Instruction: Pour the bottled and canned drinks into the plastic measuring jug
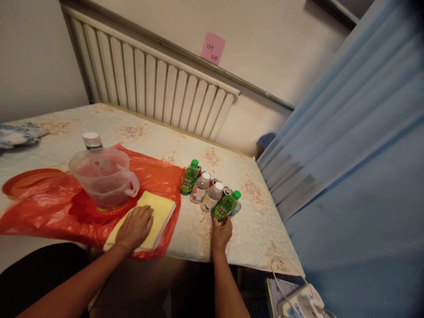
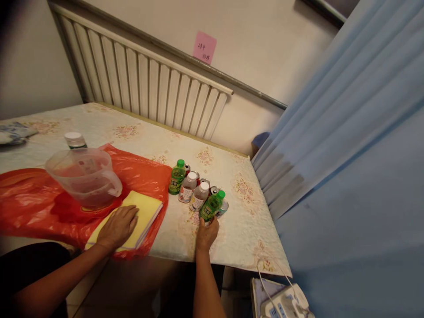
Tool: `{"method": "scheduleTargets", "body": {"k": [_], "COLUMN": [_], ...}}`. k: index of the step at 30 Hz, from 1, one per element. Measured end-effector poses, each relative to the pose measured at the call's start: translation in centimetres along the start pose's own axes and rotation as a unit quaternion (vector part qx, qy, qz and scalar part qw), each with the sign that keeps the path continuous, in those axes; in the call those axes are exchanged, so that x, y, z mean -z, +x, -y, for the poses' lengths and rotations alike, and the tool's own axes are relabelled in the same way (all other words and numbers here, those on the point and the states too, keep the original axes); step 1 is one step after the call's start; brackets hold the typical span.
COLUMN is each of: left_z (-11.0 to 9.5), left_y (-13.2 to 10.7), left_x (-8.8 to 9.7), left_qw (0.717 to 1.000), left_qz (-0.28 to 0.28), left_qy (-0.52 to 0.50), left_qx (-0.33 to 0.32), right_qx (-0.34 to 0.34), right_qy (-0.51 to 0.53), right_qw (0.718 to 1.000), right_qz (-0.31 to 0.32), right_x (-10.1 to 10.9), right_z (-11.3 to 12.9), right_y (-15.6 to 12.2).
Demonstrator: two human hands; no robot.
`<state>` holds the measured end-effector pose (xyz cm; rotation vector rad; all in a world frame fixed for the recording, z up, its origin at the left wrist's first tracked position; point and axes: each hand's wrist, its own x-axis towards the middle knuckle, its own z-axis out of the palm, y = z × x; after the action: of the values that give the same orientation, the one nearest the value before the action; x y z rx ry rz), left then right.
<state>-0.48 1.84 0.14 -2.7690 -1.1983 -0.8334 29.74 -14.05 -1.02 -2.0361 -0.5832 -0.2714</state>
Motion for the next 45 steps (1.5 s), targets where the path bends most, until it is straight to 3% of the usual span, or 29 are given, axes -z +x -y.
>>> {"method": "scheduleTargets", "body": {"k": [23, 45], "left_z": [0.0, 0.0], "left_y": [-0.1, -0.1], "left_x": [-0.1, 0.0], "left_qw": [1.0, 1.0], "left_qz": [-0.004, 0.005], "left_qy": [-0.014, 0.019], "left_qx": [0.005, -0.005], "right_qx": [0.009, -0.006], "right_qy": [0.006, 0.0], "right_qw": [1.0, 1.0], "right_qz": [0.004, 0.002], "right_x": [0.8, -0.1], "right_z": [0.9, 0.0], "right_y": [-0.1, -0.1]}}
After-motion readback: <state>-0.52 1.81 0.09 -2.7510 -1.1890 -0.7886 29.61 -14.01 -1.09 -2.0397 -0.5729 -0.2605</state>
